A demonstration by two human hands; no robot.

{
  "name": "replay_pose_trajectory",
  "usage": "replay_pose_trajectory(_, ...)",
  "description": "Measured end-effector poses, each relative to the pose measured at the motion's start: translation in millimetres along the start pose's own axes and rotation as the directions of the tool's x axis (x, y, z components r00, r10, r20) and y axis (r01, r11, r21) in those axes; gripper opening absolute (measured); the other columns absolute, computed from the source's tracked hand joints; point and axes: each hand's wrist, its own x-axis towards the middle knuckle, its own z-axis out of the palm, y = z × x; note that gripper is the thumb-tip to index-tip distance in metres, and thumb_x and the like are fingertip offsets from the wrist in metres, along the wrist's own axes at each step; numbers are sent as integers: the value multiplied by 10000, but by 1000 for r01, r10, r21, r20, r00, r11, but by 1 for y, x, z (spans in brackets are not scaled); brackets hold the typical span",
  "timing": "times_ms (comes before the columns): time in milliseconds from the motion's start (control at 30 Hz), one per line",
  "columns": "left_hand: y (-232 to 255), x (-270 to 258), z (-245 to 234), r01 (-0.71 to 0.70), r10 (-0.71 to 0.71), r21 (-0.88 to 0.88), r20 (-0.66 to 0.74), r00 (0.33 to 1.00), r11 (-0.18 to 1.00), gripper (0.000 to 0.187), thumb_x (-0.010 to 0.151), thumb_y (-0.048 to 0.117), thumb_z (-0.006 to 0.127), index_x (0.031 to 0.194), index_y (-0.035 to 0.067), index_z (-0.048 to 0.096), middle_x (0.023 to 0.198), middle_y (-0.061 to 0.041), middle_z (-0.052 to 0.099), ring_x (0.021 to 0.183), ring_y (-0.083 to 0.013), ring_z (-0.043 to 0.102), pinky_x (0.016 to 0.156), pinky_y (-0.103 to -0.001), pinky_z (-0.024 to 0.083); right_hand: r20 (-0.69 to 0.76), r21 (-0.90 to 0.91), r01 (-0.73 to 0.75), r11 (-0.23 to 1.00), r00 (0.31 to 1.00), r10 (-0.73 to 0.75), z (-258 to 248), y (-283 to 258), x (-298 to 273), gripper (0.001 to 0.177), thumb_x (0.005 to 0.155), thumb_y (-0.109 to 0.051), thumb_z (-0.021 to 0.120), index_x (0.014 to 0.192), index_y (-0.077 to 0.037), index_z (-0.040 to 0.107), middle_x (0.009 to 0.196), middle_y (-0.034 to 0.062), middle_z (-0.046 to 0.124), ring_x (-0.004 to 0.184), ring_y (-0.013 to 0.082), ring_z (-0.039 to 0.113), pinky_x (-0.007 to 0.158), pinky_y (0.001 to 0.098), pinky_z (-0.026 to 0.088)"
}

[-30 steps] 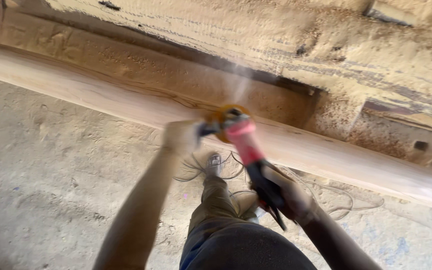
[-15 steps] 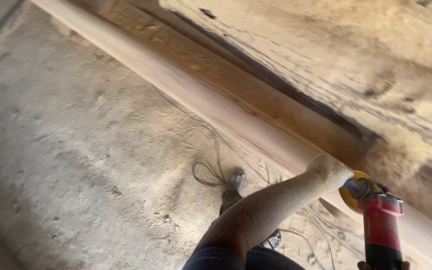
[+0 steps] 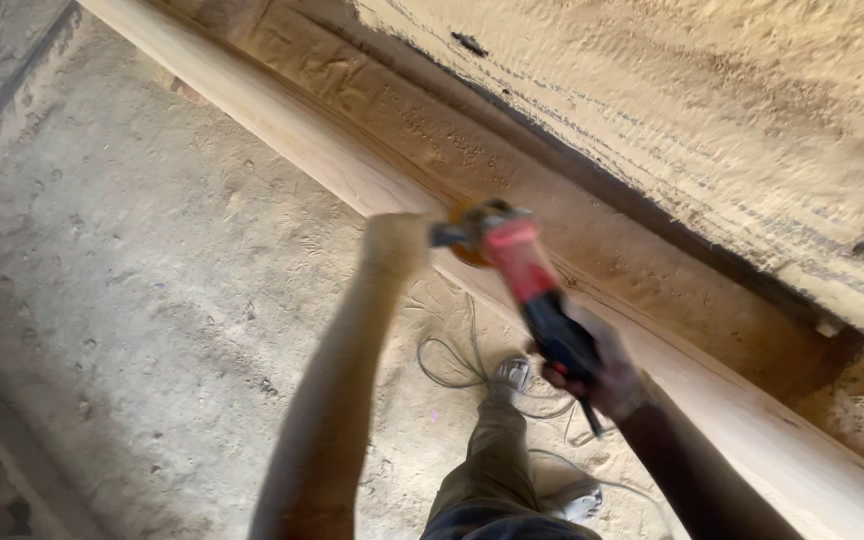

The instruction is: The person uses a handheld power sander to smooth the surface of a long, cylindrical wooden log. They move the tool back and forth along the length of the log, which is supported horizontally on a workbench. The person wears gloves and maintains a steady pace while sanding the wood.

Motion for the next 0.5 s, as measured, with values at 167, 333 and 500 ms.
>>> replay_pose_trajectory(167,-87,-36,-6,245,-242,52,-49,969,968,272,1076,389,511,892,237,642,619,24,657,538,-149,659,500,-341,514,44,-190,-126,974,990,137,49,-2,75,591,892,-507,640,1196,-5,566,827,143,721,443,147,588,318,235,396)
replay_pose_trajectory(333,-74,-91,34,232,-216,87,-163,963,969,180,1016,341,548,913,227,642,637,1,659,505,-172,636,453,-362,509,-3,-297,-145,944,989,151,38,30,51,592,885,-458,675,1261,-10,585,888,124,696,569,139,612,417,229,456)
replay_pose_trajectory(500,31,-113,88,7,17,120,-200,980,993,221,1019,377,531,941,195,630,619,-10,638,428,-140,591,360,-317,450,-24,-243,-44,969,999,40,-39,64,-71,646,866,-411,676,1396,-84,507,1033,100,661,800,132,641,613,238,552)
